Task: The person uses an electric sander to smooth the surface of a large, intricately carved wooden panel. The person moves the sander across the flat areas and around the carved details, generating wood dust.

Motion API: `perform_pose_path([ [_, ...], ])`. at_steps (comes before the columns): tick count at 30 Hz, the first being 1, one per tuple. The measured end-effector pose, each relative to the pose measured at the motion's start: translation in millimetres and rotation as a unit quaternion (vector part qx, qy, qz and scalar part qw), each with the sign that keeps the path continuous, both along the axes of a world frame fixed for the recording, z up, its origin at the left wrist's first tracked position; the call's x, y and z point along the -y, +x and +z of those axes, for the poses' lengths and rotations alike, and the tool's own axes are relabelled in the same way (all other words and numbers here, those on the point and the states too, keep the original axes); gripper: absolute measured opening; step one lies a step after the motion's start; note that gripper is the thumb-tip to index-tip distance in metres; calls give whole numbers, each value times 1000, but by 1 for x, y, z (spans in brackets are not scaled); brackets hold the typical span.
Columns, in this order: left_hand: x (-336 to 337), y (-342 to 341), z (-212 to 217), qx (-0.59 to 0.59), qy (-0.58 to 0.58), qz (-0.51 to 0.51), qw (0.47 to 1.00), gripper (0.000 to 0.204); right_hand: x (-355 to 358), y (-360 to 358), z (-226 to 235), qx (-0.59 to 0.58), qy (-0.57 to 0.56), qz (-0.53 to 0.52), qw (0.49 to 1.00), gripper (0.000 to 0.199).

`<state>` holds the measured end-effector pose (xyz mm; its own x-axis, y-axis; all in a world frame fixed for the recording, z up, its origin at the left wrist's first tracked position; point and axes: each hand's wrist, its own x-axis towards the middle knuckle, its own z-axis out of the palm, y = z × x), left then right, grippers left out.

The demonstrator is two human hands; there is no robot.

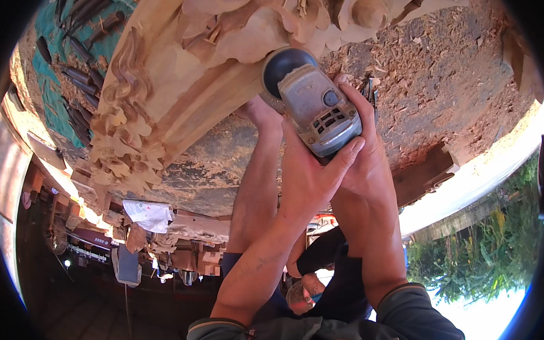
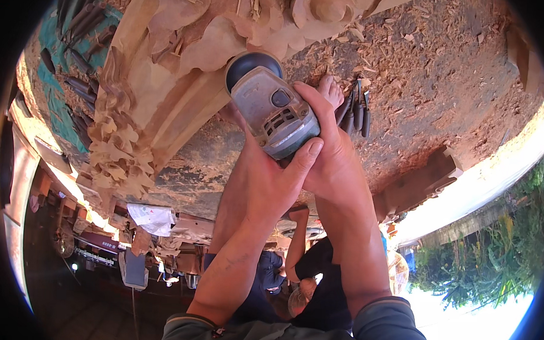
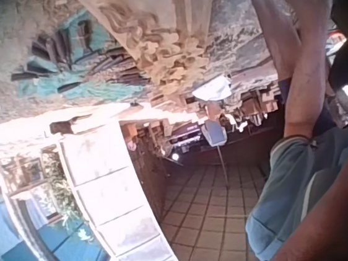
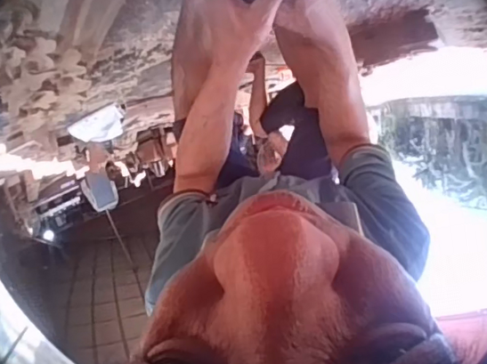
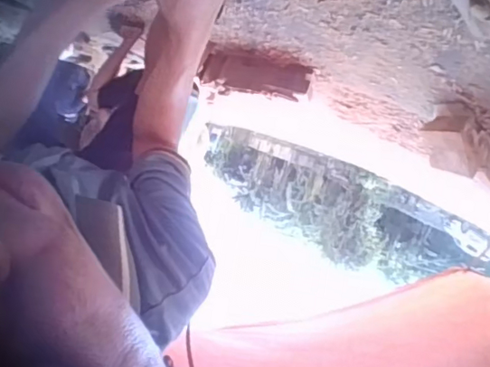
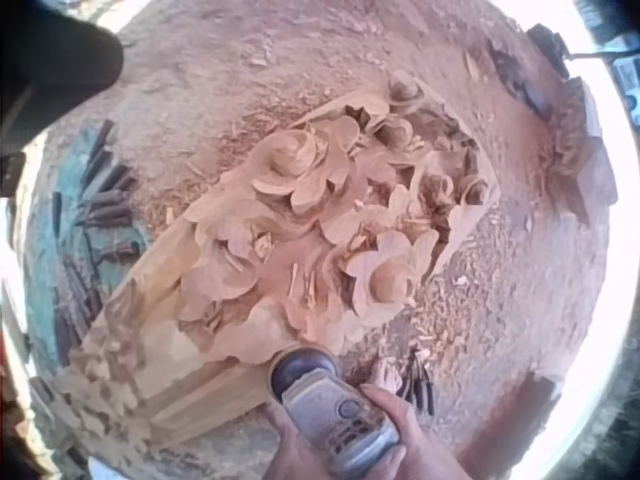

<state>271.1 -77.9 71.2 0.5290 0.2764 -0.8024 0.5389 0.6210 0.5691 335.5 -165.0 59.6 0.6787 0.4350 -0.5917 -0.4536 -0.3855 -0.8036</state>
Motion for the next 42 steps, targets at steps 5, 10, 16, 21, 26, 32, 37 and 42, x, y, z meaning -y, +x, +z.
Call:
perform_pose_path([
  [5,-2,5,11,-17,-18,-37,999,81,9,3,20,22,-94,26,995,100],
  [10,20,6,35,16,-54,15,998,89,19,20,64,23,-152,72,985,100],
  [16,-33,38,91,65,-115,22,991,89,-11,48,119,33,-136,129,982,114],
  [21,-59,-26,108,117,-101,106,982,97,-77,36,156,26,-70,74,994,116],
  [26,-38,-96,168,-35,-179,291,939,85,-103,0,174,69,-22,94,993,114],
  [32,2,-176,179,-154,-231,193,941,73,-113,-17,204,66,17,128,989,112],
  [37,8,-187,173,-156,-245,109,951,65,-116,-9,213,-5,8,116,993,113],
  [42,21,-166,155,-153,-270,-21,950,60,-91,14,213,-25,3,48,999,117],
])
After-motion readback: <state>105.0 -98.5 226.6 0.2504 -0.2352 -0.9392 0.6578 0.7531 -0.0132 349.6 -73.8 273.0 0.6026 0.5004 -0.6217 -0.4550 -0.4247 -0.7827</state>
